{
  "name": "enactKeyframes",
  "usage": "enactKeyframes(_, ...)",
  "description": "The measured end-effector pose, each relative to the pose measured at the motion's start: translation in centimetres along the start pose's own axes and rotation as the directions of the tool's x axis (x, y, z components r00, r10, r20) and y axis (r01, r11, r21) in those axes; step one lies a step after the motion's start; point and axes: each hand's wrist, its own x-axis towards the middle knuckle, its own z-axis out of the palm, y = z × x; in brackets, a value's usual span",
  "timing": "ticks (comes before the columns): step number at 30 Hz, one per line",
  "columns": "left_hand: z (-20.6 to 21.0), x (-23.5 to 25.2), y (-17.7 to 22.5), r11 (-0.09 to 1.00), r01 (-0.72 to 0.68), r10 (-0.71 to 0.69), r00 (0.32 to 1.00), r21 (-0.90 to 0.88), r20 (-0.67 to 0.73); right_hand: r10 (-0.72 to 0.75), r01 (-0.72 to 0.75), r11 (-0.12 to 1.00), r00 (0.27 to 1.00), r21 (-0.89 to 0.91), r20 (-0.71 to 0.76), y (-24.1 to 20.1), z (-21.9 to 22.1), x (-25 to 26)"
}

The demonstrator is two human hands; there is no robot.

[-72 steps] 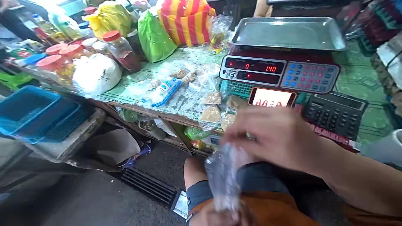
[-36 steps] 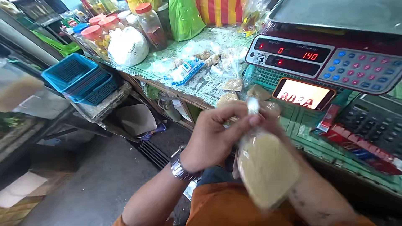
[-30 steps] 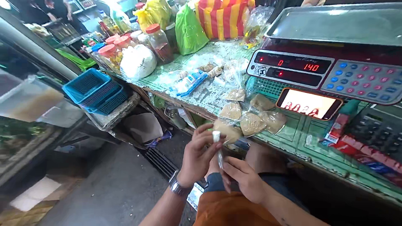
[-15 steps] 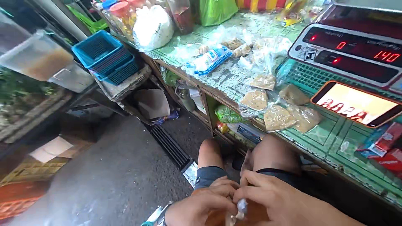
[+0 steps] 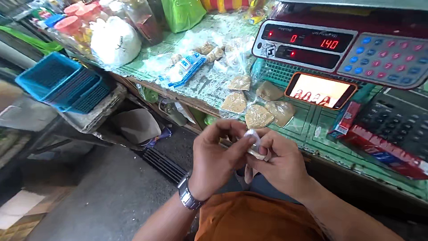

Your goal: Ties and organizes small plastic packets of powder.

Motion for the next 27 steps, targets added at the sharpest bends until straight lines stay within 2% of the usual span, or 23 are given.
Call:
enactKeyframes(4, -0.1, 2.6, 2.4, 0.993, -0.084, 0.072, 0.988, 0.080, 0.140, 0.031, -0.028, 0.991, 0.999, 0.128, -0.019, -1.5, -1.1, 0.9)
enactKeyframes(6, -0.2, 2.6, 2.5, 0.982, -0.135, 0.107, 0.973, 0.131, 0.203, 0.081, -0.078, 0.986, 0.997, 0.147, -0.019, -1.8, -1.2, 0.8)
enactKeyframes(8, -0.4, 2.3, 2.2, 0.969, -0.168, 0.128, 0.970, 0.182, 0.209, 0.112, -0.109, 0.988, 0.994, 0.113, -0.020, -1.7, -0.9, 0.5)
enactKeyframes(11, -0.5, 1.7, 1.6, 0.953, -0.200, 0.157, 0.969, 0.226, 0.192, 0.130, -0.130, 0.991, 0.991, 0.004, 0.036, -1.3, -0.4, 0.0)
enactKeyframes(16, -1.4, 1.1, 2.4, 0.945, -0.222, 0.199, 0.973, 0.241, 0.114, 0.109, -0.111, 0.994, 0.989, 0.012, 0.096, -1.7, 0.2, 0.3)
enactKeyframes(22, -2.4, 0.0, 4.9, 0.924, -0.334, 0.343, 0.939, 0.189, -0.019, 0.041, -0.036, 0.998, 0.993, -0.053, 0.111, -2.8, 0.8, 0.9)
enactKeyframes(27, -3.0, 0.2, 5.0, 0.934, -0.336, 0.350, 0.929, 0.123, -0.120, 0.024, -0.028, 0.999, 0.994, 0.036, 0.102, -2.9, 1.9, 0.5)
